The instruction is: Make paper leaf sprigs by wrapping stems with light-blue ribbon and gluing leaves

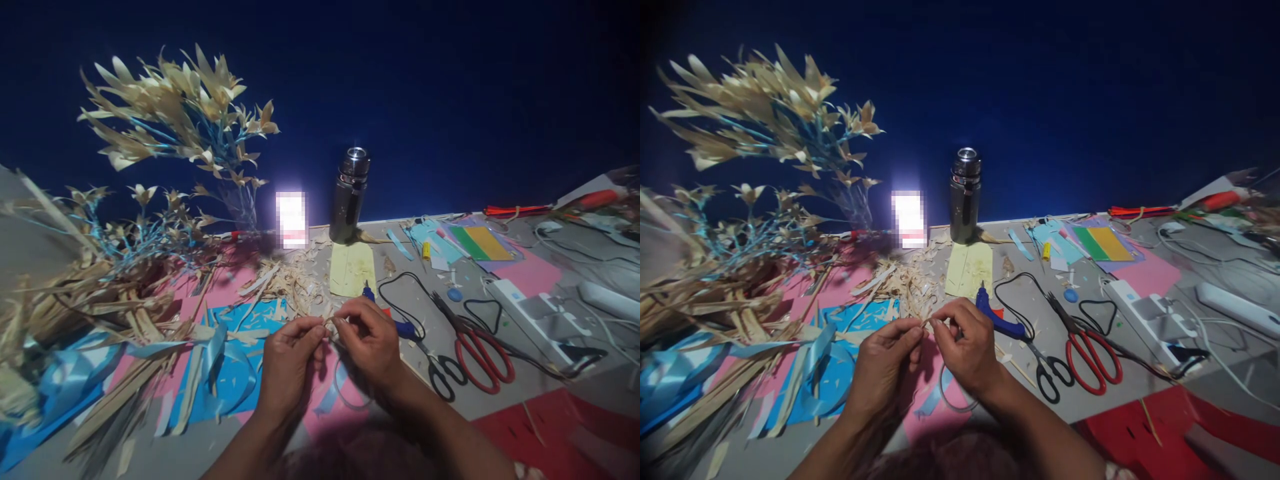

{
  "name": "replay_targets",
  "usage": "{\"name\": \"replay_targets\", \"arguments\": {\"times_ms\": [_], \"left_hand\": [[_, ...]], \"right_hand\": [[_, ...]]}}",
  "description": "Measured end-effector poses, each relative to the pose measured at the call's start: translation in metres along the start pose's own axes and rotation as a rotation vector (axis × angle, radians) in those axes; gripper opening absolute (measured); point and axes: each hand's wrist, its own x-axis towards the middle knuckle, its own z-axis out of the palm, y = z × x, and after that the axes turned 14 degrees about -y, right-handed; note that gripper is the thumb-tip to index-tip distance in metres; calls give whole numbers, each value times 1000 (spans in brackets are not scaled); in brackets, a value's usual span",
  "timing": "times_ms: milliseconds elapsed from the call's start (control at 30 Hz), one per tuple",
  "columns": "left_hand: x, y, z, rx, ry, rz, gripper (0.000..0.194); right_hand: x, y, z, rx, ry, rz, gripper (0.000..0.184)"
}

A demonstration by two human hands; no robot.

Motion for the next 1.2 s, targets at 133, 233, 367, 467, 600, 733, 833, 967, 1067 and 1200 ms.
{"name": "replay_targets", "arguments": {"times_ms": [133,233,367,467,600,733,833,967,1067,1200], "left_hand": [[-1,0,2,4,-11,-5,24],[-2,-2,2,-13,-28,-5,24],[-1,-2,2,-127,-69,-57,23],[0,-2,1,-207,-106,-110,25],[2,-1,-1,-271,-136,-164,27],[3,1,-2,-330,-101,-169,31],[4,4,-3,-352,-49,-143,34],[1,7,-4,-279,-50,-94,31],[-3,9,-3,-244,-73,-100,28],[-7,7,0,-230,-101,-141,30]], "right_hand": [[0,-1,0,27,-13,23,14],[0,-2,-1,63,-28,41,12],[1,-2,-1,124,-53,112,9],[1,0,-1,227,-97,219,7],[0,8,2,485,-127,409,11],[0,17,4,673,-73,508,21],[0,16,3,527,-68,468,16],[-1,8,2,56,-34,133,11],[-2,5,2,-214,-34,-115,22],[-4,7,4,-373,-80,-207,18]]}}
